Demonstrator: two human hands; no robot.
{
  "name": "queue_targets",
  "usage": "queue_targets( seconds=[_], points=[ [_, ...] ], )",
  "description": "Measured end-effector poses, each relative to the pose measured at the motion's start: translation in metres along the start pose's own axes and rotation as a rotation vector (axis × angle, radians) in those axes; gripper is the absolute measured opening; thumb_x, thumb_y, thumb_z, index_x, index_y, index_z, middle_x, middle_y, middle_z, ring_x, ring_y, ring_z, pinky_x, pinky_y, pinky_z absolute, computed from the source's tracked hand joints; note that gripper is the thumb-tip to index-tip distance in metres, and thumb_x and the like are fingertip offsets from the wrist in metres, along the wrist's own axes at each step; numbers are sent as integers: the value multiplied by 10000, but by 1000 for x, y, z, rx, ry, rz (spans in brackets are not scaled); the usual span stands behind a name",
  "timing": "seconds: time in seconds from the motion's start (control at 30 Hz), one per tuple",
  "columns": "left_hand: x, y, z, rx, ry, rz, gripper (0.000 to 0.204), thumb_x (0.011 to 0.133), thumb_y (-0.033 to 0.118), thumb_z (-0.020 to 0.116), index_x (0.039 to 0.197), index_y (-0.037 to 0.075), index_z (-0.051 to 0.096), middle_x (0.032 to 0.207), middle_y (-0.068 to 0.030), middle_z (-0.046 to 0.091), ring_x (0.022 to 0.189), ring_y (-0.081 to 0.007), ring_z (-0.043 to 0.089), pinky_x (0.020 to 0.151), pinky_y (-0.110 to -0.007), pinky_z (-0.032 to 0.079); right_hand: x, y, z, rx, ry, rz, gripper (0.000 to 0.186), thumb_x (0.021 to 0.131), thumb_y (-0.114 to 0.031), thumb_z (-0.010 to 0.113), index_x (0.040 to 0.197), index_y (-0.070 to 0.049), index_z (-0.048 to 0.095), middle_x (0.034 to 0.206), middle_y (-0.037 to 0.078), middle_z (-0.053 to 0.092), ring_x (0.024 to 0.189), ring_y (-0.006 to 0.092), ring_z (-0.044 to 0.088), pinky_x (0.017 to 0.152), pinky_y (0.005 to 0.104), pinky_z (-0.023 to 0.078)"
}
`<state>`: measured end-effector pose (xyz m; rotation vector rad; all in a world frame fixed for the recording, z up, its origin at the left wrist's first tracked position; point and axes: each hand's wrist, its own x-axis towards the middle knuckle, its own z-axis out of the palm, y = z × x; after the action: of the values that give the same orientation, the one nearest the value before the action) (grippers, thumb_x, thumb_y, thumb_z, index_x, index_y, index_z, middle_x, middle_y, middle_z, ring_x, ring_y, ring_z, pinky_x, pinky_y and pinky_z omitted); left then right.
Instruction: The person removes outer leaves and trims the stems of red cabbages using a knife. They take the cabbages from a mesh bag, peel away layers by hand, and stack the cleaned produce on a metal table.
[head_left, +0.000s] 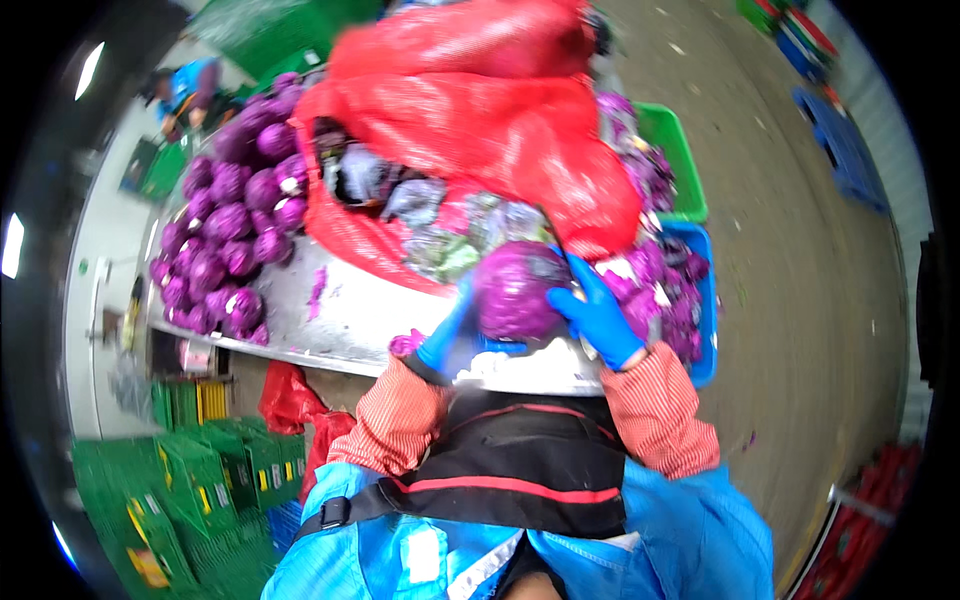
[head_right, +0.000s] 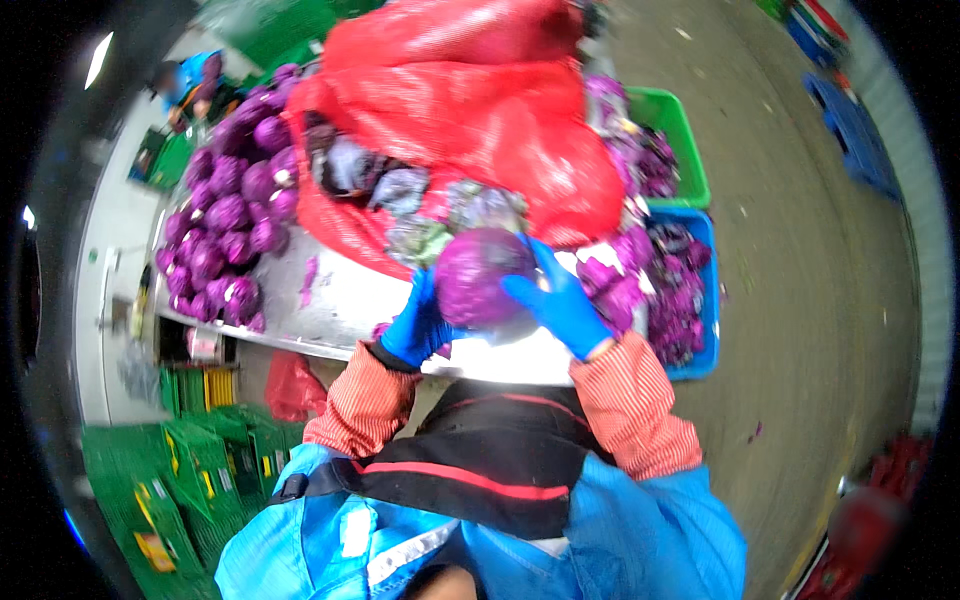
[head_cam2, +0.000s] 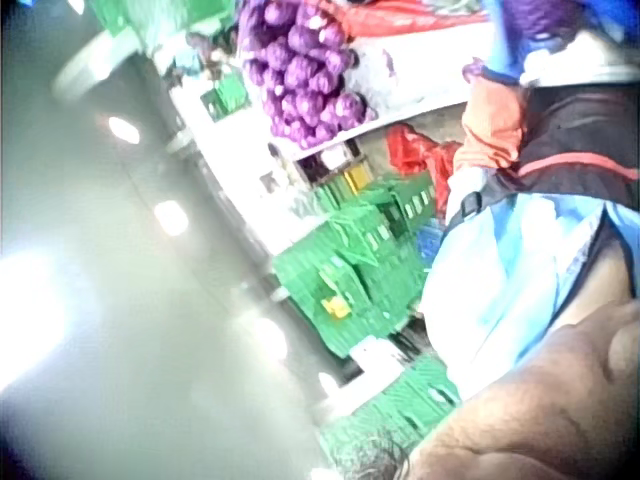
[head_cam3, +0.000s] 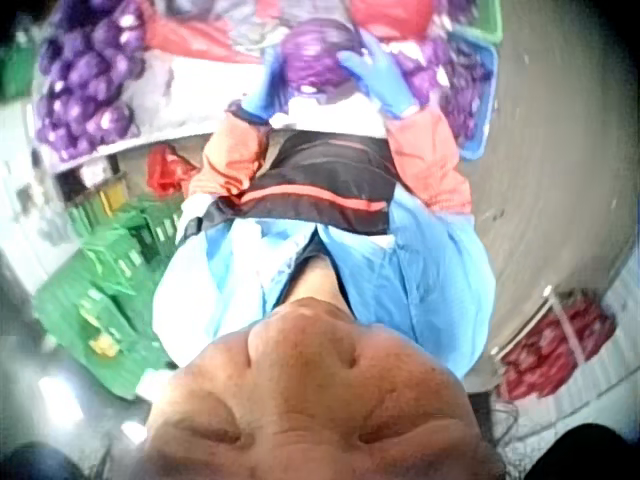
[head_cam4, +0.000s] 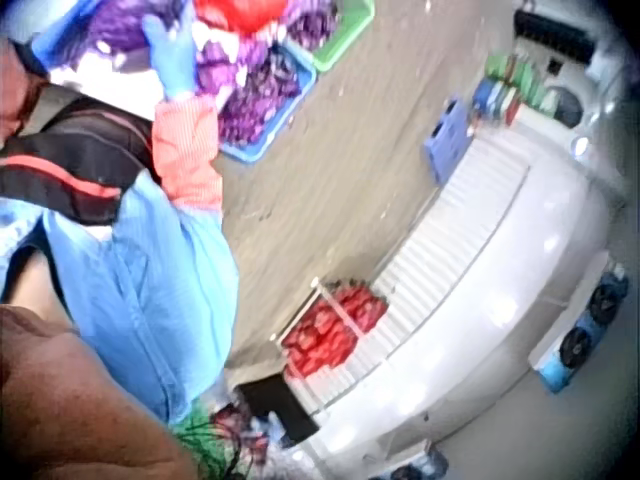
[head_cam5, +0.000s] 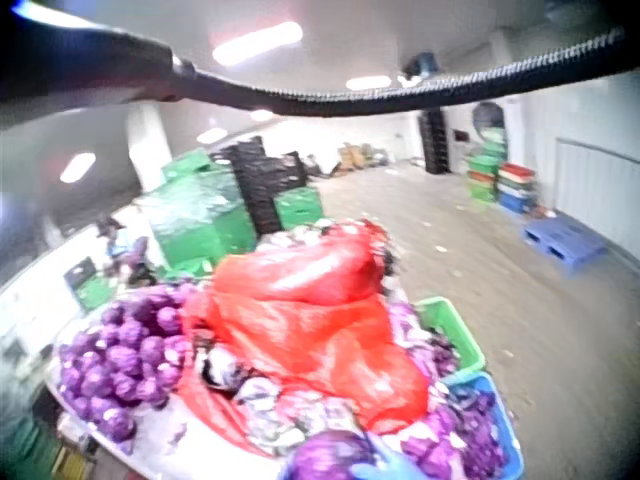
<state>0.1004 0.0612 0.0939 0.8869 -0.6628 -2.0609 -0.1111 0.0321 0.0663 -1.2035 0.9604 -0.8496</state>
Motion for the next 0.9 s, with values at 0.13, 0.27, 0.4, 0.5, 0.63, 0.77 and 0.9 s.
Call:
queue_targets(
  seconds=[0.13, 0.27, 0.4, 0.5, 0.63, 0.77, 0.9],
  points=[
    [-21, 29, -9, 172, 96, 246, 697, 881, 483, 489, 1420, 141, 211, 1445, -105, 253, 1274, -302, 357, 1017, -462, 341, 20, -7, 28, 477, 23, 52, 707, 851, -302, 627, 1380, -2, 266, 916, 30, 557, 634, 65, 501, 517, 199, 413],
    [-41, 31, -72, -384, 164, 297, 646, 878, 469, 491, 1376, 100, 306, 1371, -146, 382, 1255, -297, 383, 1054, -485, 297, 55, -10, 92, 157, -137, 86, 740, 859, -312, 620, 1398, -8, 215, 651, -11, 456, 479, 70, 446, 415, 217, 367],
    [-68, 67, -138, -564, 137, 370, 702, 838, 612, 427, 1372, 166, 336, 1396, -129, 355, 1264, -340, 363, 1012, -592, 281, 82, -21, 132, 96, -318, 95, 548, 878, -280, 588, 1317, -40, 362, 692, -8, 498, 470, 54, 435, 419, 210, 357],
    [-94, 121, -193, -569, 224, 537, 694, 815, 638, 432, 1356, 210, 362, 1388, -87, 377, 1258, -333, 377, 975, -608, 319, 94, -15, 150, 11, -314, 138, 386, 882, -268, 576, 1209, -77, 502, 681, -21, 513, 478, 45, 433, 427, 207, 347],
    [-134, 220, -266, -485, 336, 719, 740, 784, 633, 505, 1358, 192, 355, 1369, -101, 396, 1242, -330, 395, 1013, -569, 310, 103, 3, 159, -14, -260, 263, 321, 882, -236, 568, 1152, -65, 532, 680, 2, 548, 493, 57, 470, 441, 212, 378],
    [-144, 327, -305, -406, 449, 932, 747, 779, 606, 536, 1358, 169, 357, 1374, -79, 396, 1256, -325, 368, 1000, -579, 318, 104, 18, 166, 29, -173, 367, 291, 878, -222, 567, 1120, -64, 540, 687, 8, 554, 506, 70, 488, 431, 212, 386],
    [-141, 389, -358, -164, 531, 1079, 725, 833, 576, 459, 1356, 95, 313, 1391, -155, 335, 1281, -369, 292, 998, -616, 268, 105, 22, 174, 38, -108, 362, 297, 880, -237, 561, 1119, -61, 538, 700, 13, 549, 503, 72, 482, 425, 198, 373]
  ],
)
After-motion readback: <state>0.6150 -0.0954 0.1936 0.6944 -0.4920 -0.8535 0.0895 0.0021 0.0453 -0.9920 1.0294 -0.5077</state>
